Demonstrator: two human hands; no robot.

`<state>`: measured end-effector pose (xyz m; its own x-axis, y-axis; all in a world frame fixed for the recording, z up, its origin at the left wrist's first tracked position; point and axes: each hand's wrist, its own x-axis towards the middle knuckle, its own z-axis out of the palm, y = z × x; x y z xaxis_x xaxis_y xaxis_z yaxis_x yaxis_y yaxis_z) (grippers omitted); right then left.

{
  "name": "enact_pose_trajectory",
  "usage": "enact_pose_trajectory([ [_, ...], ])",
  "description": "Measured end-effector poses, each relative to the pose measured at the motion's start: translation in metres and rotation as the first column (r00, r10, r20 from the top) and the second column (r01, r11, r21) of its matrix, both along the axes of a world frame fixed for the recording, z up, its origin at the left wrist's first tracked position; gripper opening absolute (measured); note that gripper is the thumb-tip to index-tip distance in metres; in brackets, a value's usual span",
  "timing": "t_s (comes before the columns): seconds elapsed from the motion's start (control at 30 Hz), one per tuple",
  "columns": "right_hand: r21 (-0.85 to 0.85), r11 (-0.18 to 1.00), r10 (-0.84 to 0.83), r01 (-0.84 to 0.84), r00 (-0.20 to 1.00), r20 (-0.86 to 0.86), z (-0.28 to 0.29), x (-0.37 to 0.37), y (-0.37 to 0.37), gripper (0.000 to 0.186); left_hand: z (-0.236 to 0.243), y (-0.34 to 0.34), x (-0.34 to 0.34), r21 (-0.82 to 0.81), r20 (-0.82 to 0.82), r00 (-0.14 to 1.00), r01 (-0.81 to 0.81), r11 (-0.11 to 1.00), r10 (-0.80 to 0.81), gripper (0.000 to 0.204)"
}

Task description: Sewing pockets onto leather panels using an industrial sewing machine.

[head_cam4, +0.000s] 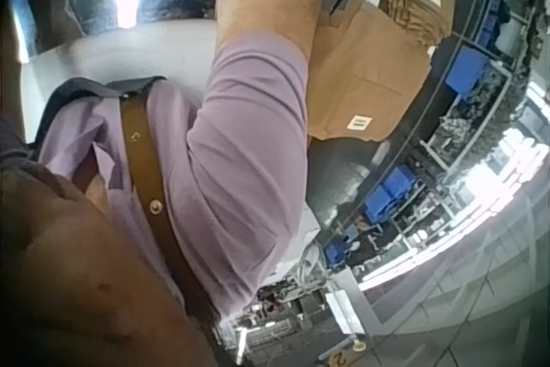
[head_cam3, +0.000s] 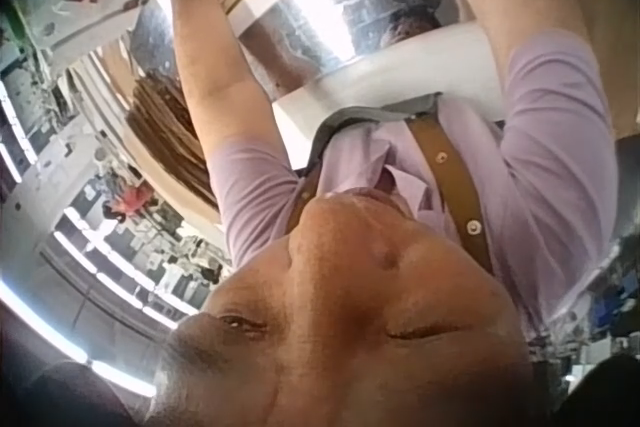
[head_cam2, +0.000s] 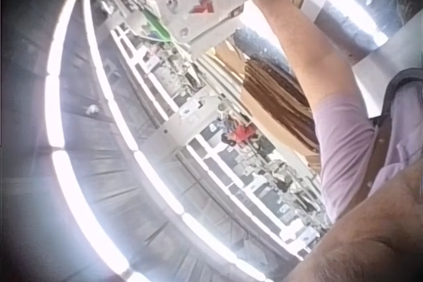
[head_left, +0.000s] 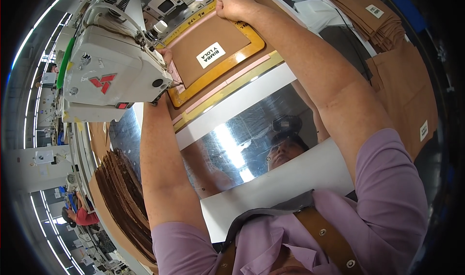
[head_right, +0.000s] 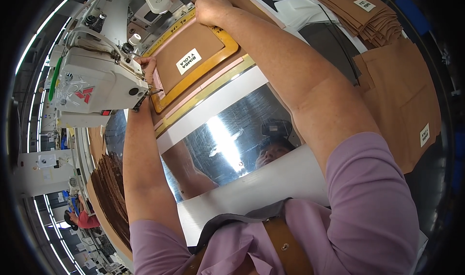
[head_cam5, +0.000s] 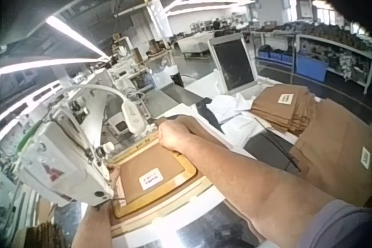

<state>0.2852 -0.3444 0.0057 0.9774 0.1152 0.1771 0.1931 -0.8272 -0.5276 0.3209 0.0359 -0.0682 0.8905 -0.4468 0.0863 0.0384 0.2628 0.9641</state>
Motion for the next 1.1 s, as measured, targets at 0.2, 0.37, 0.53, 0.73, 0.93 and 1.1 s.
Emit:
enact_pose_trajectory([
  [0.2,-0.080,0.997,0.021,-0.007,0.983,0.182,-0.005,0.000,0.009,0.022,0.001,-0.023,-0.027,0.357,0.830,0.543,-0.688,0.632,0.123,0.017],
  [0.37,-0.488,0.872,0.202,0.022,0.894,0.401,-0.007,-0.021,0.024,0.014,0.015,-0.014,-0.016,0.347,0.134,0.965,-0.257,0.902,0.224,0.021],
  [0.53,-0.330,0.903,0.386,-0.276,0.858,0.339,-0.006,-0.046,0.046,0.024,0.005,-0.036,-0.037,0.447,0.672,0.686,-0.676,0.586,0.279,0.021],
  [0.73,-0.421,0.819,0.499,-0.389,0.845,0.190,-0.007,-0.067,0.083,0.046,0.061,-0.009,-0.019,0.555,-0.142,0.973,-0.074,0.829,0.182,0.011],
  [0.93,-0.517,0.805,0.435,-0.291,0.883,0.179,0.000,-0.075,0.097,0.052,0.006,-0.019,-0.055,0.403,0.582,0.798,-0.448,0.798,0.155,0.017],
  [1.1,-0.520,0.812,0.419,-0.265,0.885,0.204,0.000,-0.079,0.098,0.053,0.037,-0.056,-0.101,0.433,0.901,0.368,-0.796,0.424,-0.230,0.025],
])
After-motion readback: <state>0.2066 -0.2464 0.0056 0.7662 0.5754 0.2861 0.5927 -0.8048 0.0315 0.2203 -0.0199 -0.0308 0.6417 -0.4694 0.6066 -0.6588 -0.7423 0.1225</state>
